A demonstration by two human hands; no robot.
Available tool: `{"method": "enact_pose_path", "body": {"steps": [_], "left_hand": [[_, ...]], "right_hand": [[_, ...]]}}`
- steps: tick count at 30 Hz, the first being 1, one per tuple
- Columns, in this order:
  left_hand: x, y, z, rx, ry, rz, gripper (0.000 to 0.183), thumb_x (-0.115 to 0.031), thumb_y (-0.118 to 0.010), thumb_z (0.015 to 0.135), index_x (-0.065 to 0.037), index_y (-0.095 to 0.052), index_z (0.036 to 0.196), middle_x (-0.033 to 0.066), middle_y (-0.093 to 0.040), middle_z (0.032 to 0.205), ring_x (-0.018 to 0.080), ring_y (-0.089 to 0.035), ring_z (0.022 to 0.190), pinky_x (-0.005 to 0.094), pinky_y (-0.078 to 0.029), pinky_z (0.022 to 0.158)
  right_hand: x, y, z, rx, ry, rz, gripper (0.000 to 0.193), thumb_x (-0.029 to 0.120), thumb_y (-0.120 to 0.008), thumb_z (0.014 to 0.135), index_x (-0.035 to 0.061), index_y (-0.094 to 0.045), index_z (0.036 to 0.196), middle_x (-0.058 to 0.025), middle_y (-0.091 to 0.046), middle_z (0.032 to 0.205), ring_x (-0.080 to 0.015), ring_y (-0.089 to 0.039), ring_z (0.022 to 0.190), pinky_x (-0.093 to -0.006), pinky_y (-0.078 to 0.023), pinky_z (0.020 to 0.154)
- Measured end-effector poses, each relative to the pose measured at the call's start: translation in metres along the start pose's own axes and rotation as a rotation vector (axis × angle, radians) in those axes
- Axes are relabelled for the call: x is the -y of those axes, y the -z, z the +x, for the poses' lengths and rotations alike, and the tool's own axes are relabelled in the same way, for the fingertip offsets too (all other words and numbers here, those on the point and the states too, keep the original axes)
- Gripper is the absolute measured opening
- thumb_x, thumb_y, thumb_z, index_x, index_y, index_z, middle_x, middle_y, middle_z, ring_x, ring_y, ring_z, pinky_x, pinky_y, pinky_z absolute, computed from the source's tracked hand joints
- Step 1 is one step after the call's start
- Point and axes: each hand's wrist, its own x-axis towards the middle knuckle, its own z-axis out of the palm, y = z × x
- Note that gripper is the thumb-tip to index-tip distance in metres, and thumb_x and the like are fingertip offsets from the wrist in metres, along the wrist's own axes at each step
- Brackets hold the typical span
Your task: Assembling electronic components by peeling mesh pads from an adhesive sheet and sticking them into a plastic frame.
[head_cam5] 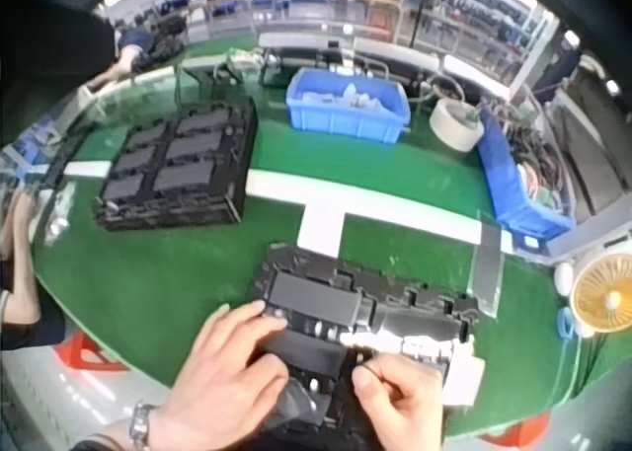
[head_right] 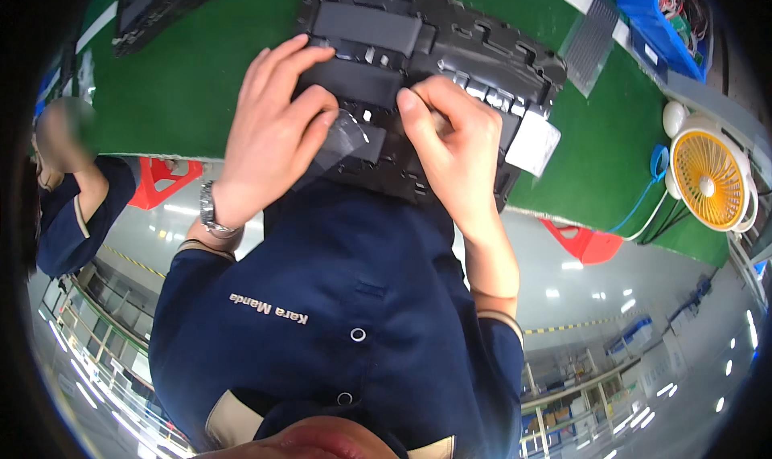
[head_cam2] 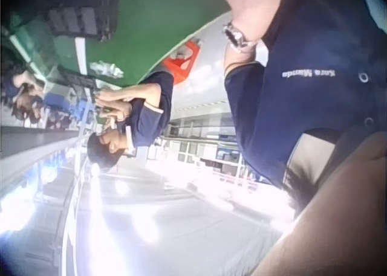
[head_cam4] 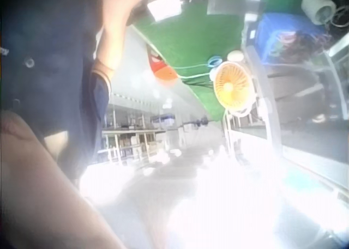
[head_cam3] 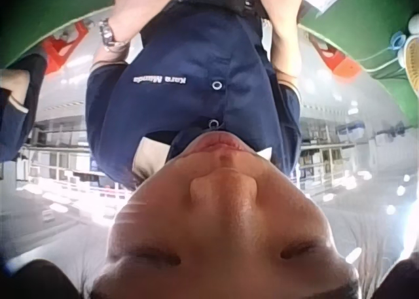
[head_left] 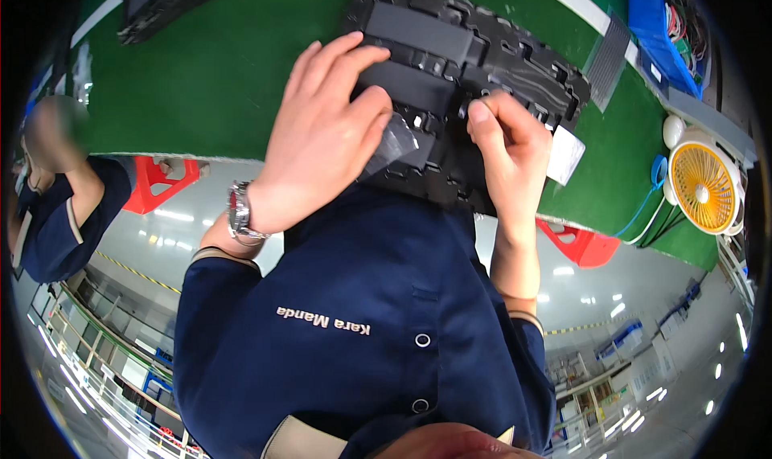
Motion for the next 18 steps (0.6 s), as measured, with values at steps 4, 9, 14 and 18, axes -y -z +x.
{"method": "enact_pose_path", "body": {"steps": [4, 9, 14, 18], "left_hand": [[0.0, 0.002, 0.005, 0.025, -0.054, 0.076, 0.009, -0.009, -0.064, 0.077, -0.005, -0.058, 0.083, 0.0114, -0.052, 0.124, 0.0333, -0.041, 0.126, 0.0519, -0.031, 0.106], [0.019, 0.003, 0.004, -0.009, -0.197, 0.018, 0.008, -0.009, -0.064, 0.078, -0.004, -0.059, 0.08, 0.008, -0.055, 0.109, 0.0278, -0.051, 0.115, 0.0458, -0.039, 0.104], [0.016, 0.006, -0.001, 0.074, -0.158, -0.155, 0.009, -0.007, -0.067, 0.078, -0.003, -0.06, 0.081, 0.0064, -0.051, 0.094, 0.0233, -0.057, 0.092, 0.0373, -0.049, 0.082], [0.008, 0.001, -0.004, 0.072, -0.023, -0.461, 0.008, -0.006, -0.068, 0.078, -0.004, -0.065, 0.085, 0.006, -0.052, 0.096, 0.0215, -0.057, 0.09, 0.0331, -0.048, 0.073]], "right_hand": [[-0.005, 0.003, -0.001, 0.012, 0.082, -0.054, 0.014, 0.007, -0.063, 0.085, -0.0036, -0.058, 0.076, -0.0069, -0.056, 0.07, -0.0142, -0.048, 0.057, -0.0264, -0.037, 0.053], [0.017, 0.003, -0.003, 0.014, 0.084, -0.184, 0.007, 0.003, -0.062, 0.082, -0.003, -0.06, 0.078, -0.0091, -0.066, 0.094, -0.0162, -0.059, 0.06, -0.0265, -0.046, 0.054], [0.015, -0.001, -0.006, 0.095, 0.182, -0.206, 0.011, 0.008, -0.065, 0.081, -0.0002, -0.061, 0.075, -0.0073, -0.067, 0.101, -0.0181, -0.062, 0.059, -0.0277, -0.048, 0.054], [0.011, -0.004, -0.009, 0.127, 0.267, -0.256, 0.012, 0.011, -0.066, 0.079, 0.0013, -0.061, 0.074, -0.007, -0.067, 0.088, -0.0207, -0.061, 0.057, -0.0297, -0.047, 0.052]]}}
